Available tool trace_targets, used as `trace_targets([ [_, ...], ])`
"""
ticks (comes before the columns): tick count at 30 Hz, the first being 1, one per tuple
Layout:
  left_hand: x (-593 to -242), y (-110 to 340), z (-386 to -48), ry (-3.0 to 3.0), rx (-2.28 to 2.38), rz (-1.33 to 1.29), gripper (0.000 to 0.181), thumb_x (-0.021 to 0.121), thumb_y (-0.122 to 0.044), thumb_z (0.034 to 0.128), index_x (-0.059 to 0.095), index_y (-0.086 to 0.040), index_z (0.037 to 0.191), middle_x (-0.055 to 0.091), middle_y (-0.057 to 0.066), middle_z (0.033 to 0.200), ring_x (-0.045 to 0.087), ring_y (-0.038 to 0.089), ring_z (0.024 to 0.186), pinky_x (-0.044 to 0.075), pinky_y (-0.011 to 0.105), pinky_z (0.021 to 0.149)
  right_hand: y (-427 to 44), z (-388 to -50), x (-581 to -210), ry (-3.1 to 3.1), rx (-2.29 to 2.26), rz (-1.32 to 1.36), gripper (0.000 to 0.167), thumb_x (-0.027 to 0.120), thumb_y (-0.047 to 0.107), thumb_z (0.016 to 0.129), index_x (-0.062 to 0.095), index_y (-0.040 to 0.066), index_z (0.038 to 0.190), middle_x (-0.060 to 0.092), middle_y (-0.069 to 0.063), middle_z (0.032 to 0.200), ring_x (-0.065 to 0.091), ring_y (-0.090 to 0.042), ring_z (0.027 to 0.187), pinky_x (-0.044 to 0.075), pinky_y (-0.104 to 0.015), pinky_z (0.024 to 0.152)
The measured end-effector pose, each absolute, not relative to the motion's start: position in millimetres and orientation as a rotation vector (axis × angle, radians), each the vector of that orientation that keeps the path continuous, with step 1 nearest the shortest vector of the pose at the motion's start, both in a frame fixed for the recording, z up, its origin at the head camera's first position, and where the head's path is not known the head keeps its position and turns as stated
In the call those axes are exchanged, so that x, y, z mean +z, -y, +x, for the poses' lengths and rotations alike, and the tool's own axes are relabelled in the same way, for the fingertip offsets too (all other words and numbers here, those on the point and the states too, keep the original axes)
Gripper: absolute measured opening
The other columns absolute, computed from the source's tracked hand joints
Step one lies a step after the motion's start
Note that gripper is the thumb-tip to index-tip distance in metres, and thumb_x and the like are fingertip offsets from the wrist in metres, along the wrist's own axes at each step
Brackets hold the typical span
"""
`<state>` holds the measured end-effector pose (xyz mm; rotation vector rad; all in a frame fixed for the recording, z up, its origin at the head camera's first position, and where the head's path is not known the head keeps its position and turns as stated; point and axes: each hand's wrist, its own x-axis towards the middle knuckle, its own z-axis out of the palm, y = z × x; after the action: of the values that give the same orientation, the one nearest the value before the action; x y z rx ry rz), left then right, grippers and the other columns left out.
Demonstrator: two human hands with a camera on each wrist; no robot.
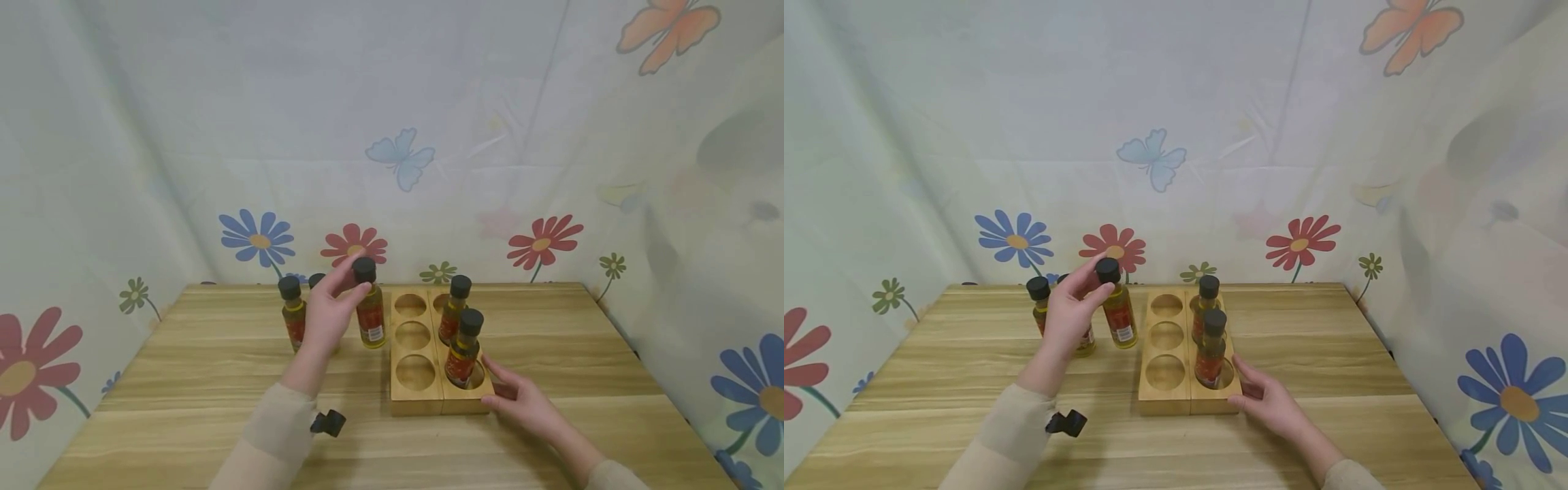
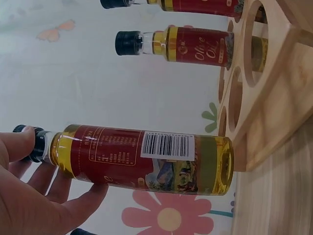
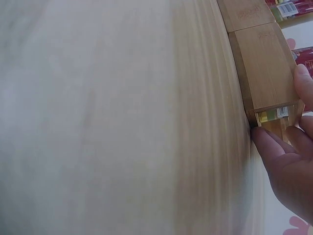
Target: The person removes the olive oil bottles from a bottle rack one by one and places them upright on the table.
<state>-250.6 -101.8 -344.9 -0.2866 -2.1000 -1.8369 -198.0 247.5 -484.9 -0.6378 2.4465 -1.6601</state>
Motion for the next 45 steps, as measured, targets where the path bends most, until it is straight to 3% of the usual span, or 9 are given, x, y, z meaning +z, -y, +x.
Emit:
trace_targets([
  [9,-352.0,112.0,-247.4,2.129,-1.797,-0.295,0.05,0.074,-0.011,0.0906,0.061,-0.022,0.138,0.068,0.009,0.119,0.062,0.022,0.11,0.046,0.044,0.098,-248.1,-198.6,-486.7,-2.444,-1.672,-0.642,0.075,0.073,0.014,0.09,0.033,-0.003,0.151,0.027,-0.03,0.153,0.058,-0.046,0.116,0.05,-0.035,0.095],
  [15,-356.5,118.0,-245.2,2.157,-1.774,-0.221,0.049,0.076,-0.015,0.0895,0.063,-0.025,0.136,0.069,0.008,0.116,0.062,0.02,0.109,0.046,0.041,0.097,-248.1,-198.1,-486.2,-2.442,-1.672,-0.628,0.075,0.072,0.015,0.09,0.032,-0.001,0.152,0.026,-0.029,0.154,0.057,-0.046,0.118,0.049,-0.036,0.096],
  [25,-364.7,131.5,-241.0,2.149,-1.829,-0.181,0.05,0.075,-0.013,0.0899,0.062,-0.023,0.137,0.067,0.008,0.125,0.063,0.023,0.115,0.049,0.039,0.099,-247.5,-197.6,-483.9,-2.463,-1.646,-0.626,0.075,0.072,0.016,0.091,0.033,-0.001,0.152,0.028,-0.029,0.153,0.056,-0.047,0.118,0.049,-0.04,0.096],
  [35,-375.3,150.8,-239.0,2.16,-1.78,-0.156,0.049,0.077,-0.013,0.0875,0.064,-0.02,0.134,0.07,0.012,0.115,0.065,0.016,0.103,0.052,0.021,0.086,-247.7,-197.6,-484.9,-2.453,-1.655,-0.634,0.075,0.072,0.016,0.091,0.032,0.0,0.152,0.027,-0.029,0.154,0.056,-0.047,0.118,0.049,-0.039,0.096],
  [45,-381.8,161.3,-235.8,2.149,-1.792,-0.148,0.049,0.079,-0.013,0.0862,0.065,-0.016,0.133,0.07,0.015,0.116,0.066,0.009,0.1,0.051,0.02,0.088,-247.6,-197.6,-485.1,-2.448,-1.664,-0.629,0.075,0.072,0.016,0.091,0.032,0.0,0.152,0.027,-0.028,0.153,0.057,-0.047,0.117,0.049,-0.039,0.096],
])
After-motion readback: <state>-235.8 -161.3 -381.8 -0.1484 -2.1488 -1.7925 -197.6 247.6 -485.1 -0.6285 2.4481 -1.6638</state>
